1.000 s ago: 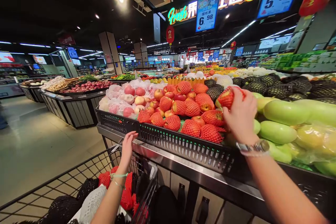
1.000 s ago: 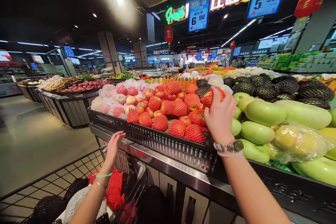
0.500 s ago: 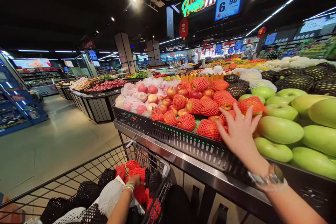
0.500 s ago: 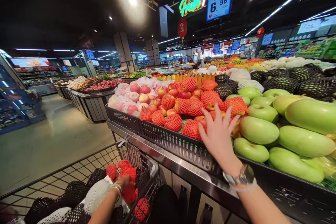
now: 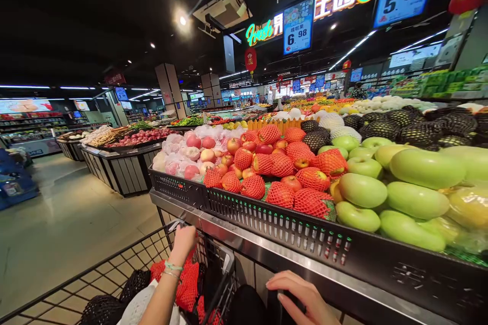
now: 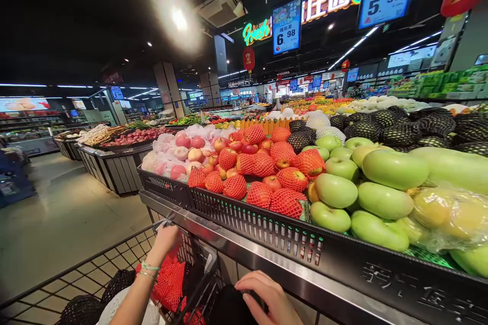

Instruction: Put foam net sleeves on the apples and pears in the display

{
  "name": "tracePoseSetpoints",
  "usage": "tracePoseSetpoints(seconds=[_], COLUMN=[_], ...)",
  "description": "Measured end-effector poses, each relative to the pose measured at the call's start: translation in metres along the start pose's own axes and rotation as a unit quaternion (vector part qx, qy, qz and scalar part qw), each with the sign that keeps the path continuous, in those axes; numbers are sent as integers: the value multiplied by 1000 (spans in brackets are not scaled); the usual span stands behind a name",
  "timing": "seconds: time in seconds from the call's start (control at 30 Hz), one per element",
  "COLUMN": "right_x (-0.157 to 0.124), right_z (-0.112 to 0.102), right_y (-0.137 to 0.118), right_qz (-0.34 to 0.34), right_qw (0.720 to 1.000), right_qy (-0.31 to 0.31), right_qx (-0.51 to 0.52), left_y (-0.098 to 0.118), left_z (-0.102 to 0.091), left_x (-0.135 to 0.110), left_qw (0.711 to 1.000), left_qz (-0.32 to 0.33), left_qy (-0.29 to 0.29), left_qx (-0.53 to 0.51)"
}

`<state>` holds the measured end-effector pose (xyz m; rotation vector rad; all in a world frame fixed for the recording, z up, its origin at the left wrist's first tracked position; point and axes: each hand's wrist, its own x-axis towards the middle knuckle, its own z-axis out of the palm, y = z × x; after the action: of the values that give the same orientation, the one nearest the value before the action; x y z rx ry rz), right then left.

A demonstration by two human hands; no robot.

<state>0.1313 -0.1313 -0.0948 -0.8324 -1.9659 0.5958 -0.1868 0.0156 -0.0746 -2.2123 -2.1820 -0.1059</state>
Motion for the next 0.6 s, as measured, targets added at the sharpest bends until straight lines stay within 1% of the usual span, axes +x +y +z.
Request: tracePoseSetpoints(seconds=[0.03,0.1,0.17,0.2,0.23,0.27,0.3,0.33,0.37,0.4,0.43,0.47,0.5,0.53,0.57,0.6], right_x=[2,6,8,8,8,8,7,6,5,4,3,2,2,2,3,5], right_z=[2,7,11,12,13,13,13,13,14,15,16,17,20,23,26,30], right_y=[-2,-4,-6,-7,-9,-10,-12,-13,-13,-12,-9,-6,-2,1,5,7], right_qz=[16,43,53,51,45,34,19,0,-18,-25,-15,14,60,112,161,196], right_qw=[1000,998,994,991,987,984,983,983,984,982,978,970,957,938,916,898], right_qy=[5,36,94,124,153,173,182,179,174,173,179,190,201,208,204,188], right_qx=[10,21,21,16,12,11,16,27,45,71,105,149,200,255,305,347], left_y=[6,23,45,57,68,79,89,97,103,106,108,109,108,107,107,106], left_z=[-12,-29,-38,-40,-41,-42,-44,-46,-49,-52,-55,-58,-59,-59,-58,-57], left_x=[-2,-16,-39,-53,-67,-80,-91,-101,-108,-112,-115,-115,-115,-113,-112,-110], left_qw=[999,993,980,965,933,889,842,799,771,752,735,719,704,696,693,695], left_qz=[15,40,83,129,201,279,350,414,466,509,547,575,592,597,594,585], left_qy=[41,111,167,195,231,251,254,237,200,151,103,63,41,32,40,59], left_qx=[-9,-29,-73,-117,-190,-263,-323,-366,-385,-390,-388,-386,-390,-398,-407,-413])
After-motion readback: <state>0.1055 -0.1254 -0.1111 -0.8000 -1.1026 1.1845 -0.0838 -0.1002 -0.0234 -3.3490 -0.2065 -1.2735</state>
